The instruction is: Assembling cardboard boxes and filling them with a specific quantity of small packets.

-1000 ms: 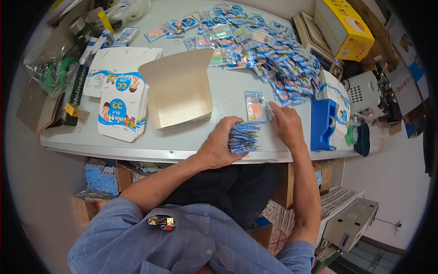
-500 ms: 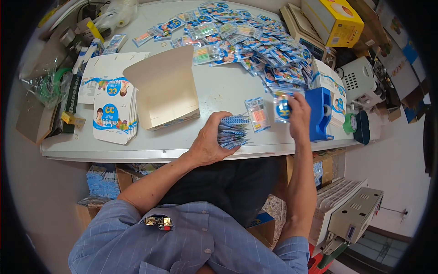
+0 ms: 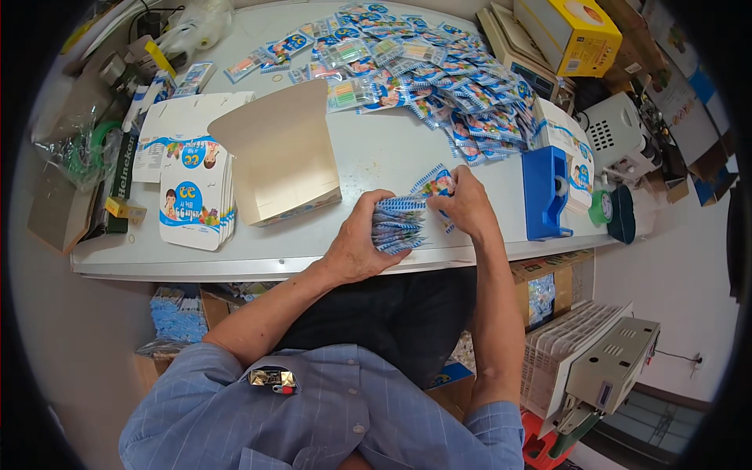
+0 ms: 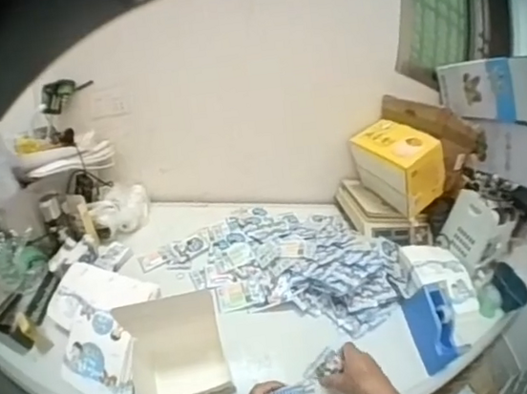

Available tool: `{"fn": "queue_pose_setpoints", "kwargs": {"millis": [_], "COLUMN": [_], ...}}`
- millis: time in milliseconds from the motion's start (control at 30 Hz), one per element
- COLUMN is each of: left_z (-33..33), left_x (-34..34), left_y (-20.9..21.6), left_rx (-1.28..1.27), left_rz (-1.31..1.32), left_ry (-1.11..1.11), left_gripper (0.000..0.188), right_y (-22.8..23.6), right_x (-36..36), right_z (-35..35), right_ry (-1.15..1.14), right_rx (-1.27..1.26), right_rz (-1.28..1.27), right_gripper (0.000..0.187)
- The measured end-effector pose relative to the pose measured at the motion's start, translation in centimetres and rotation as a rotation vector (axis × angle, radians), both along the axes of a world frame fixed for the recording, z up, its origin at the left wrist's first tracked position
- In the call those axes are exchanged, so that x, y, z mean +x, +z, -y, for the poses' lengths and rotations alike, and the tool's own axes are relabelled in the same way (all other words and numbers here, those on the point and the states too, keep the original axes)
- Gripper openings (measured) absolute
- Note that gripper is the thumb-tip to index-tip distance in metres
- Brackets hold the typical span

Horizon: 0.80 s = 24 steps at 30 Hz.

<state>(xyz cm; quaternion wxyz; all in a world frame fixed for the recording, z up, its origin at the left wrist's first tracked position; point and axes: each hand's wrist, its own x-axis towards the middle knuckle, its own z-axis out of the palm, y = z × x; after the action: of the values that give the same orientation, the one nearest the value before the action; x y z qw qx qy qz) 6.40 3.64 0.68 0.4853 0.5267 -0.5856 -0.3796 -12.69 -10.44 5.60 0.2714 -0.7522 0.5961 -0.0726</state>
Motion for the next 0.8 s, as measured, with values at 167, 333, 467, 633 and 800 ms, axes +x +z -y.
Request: {"fn": "queue_pose_setpoints", "kwargs": {"millis": [167,333,467,633,800], "left_z": [-0.1,0.1,0.4,0.4,0.3], "left_x": [0.3,0.0,-0.1,-0.3,0.0], "left_y": [0.2,-0.1,0.8,0.7,0.2], "left_rx": [0.123,-0.041,-0.018,-0.039,-0.095], "left_rz": [-0.186,-0.067,0.061,0.110,0.157], "left_ry": [-0.046,-0.015,-0.008,-0.025,-0.052], "left_gripper": [0.081,0.107,0.144,0.148,0.151], "right_y": [-0.3,-4.5,-4.1,-4.1,-4.6], "right_x": [-0.5,1.1,2.5,3.6,5.1], "right_z": [-1.2,-2.9,-4.4,-4.7,-5.6], "right_ry": [-0.115,0.023,0.057,0.150,0.163], "right_rx": [0.224,0.394,0.504,0.598,0.470], "right_rz": [1.050,1.362,1.369,1.343,1.374], "right_gripper": [0.039,0.037,0.068,0.093,0.107]}}
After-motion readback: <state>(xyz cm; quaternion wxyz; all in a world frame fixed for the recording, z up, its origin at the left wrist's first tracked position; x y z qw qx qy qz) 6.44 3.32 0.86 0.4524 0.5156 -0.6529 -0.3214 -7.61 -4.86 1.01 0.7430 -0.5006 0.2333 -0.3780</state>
